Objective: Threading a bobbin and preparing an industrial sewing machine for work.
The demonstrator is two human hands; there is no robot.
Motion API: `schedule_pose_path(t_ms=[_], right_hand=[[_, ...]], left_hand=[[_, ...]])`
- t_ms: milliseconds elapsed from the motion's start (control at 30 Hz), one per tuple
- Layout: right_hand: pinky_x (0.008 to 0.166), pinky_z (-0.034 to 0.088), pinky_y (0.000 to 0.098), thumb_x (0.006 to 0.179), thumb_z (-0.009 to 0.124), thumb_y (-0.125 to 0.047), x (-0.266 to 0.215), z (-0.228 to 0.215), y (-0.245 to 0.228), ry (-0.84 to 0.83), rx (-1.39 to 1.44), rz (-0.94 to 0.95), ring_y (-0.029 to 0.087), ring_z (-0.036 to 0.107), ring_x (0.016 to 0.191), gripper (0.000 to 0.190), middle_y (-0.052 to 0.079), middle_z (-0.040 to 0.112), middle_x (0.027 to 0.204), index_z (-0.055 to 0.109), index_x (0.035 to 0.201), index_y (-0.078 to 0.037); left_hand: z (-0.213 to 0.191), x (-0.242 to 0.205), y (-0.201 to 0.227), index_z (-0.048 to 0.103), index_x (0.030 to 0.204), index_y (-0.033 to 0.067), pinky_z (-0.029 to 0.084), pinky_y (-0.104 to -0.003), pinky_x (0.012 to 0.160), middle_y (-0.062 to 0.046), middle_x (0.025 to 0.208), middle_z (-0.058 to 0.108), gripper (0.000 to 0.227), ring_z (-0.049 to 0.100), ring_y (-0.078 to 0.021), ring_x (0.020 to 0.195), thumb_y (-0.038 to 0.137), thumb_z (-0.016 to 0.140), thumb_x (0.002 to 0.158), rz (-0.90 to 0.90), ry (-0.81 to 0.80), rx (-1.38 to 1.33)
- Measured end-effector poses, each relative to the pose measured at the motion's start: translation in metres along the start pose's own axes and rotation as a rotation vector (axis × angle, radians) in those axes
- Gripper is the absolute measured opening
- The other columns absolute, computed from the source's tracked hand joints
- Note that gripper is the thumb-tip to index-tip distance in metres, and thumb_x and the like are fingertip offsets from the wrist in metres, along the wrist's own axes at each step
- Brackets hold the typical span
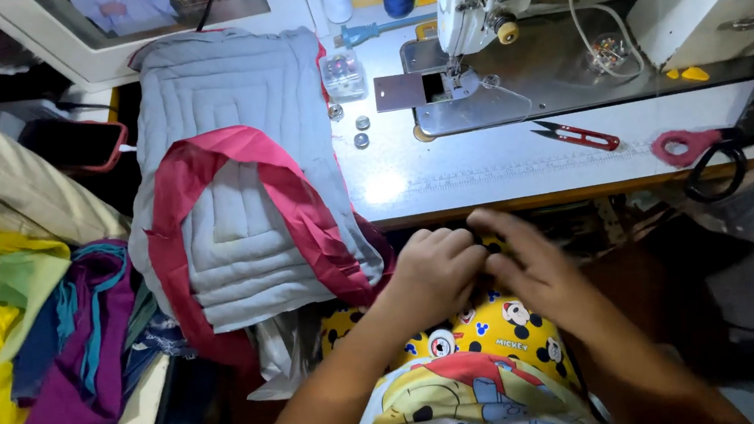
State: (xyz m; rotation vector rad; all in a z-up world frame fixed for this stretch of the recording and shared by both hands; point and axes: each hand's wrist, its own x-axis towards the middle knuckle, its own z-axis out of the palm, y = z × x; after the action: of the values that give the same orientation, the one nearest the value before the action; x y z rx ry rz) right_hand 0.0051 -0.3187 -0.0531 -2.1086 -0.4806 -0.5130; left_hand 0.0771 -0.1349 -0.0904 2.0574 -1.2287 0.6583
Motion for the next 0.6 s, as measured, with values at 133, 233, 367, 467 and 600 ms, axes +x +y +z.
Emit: schedule_pose_path(t_ms=[133,233,367,467,600], right_hand=[[0.081,0.047,0.0355,0.103,0.051,-0.038,-0.017,0.031,0.035,-0.177,0.545,0.575,0.02,0.055,0.082,0.053,0.017,0.072,0.1,0.052,0.148,-0.009],[0.053,0.048,0.017,0.101,0.055,-0.033,-0.028,0.035,0.054,-0.22,0.959,0.637,0.002,0.048,0.04,0.055,0.014,0.073,0.075,0.049,0.147,-0.004],[0.072,0.059,0.029,0.1,0.057,-0.034,-0.016,0.02,0.031,-0.33,1.037,0.599,0.012,0.073,0.068,0.056,0.017,0.076,0.093,0.051,0.146,-0.002],[0.09,0.057,0.0442,0.1,0.059,-0.014,-0.026,0.022,0.031,-0.294,1.12,0.517,0.028,0.077,0.094,0.046,0.023,0.074,0.103,0.049,0.141,0.005],[0.099,0.052,0.0437,0.098,0.062,-0.01,-0.037,0.013,0.04,-0.265,0.961,0.563,0.022,0.072,0.107,0.032,0.017,0.076,0.111,0.06,0.127,0.002]], left_hand=[[0.004,0.005,0.006,0.06,0.09,0.0136,0.042,-0.036,0.065,-0.003,0.094,0.057,0.013,0.061,-0.0252,0.08,0.025,0.056,0.094,0.072,0.011,-0.018],[-0.002,0.0,0.012,0.062,0.091,0.0136,0.043,-0.036,0.067,-0.002,0.101,0.062,0.015,0.065,-0.0246,0.087,0.027,0.058,0.095,0.022,-0.035,-0.092],[-0.019,0.003,0.024,0.065,0.093,0.014,0.047,-0.036,0.07,-0.004,0.098,0.065,0.014,0.068,-0.0236,0.085,0.026,0.06,0.097,-0.02,-0.127,-0.174],[-0.022,-0.003,0.026,0.062,0.093,0.0156,0.045,-0.037,0.069,-0.001,0.089,0.057,0.014,0.064,-0.0233,0.082,0.029,0.059,0.096,-0.005,-0.137,-0.056],[-0.05,0.007,0.034,0.059,0.091,0.0158,0.044,-0.038,0.067,-0.001,0.083,0.05,0.013,0.061,-0.0252,0.076,0.028,0.06,0.096,-0.02,-0.158,-0.061]])
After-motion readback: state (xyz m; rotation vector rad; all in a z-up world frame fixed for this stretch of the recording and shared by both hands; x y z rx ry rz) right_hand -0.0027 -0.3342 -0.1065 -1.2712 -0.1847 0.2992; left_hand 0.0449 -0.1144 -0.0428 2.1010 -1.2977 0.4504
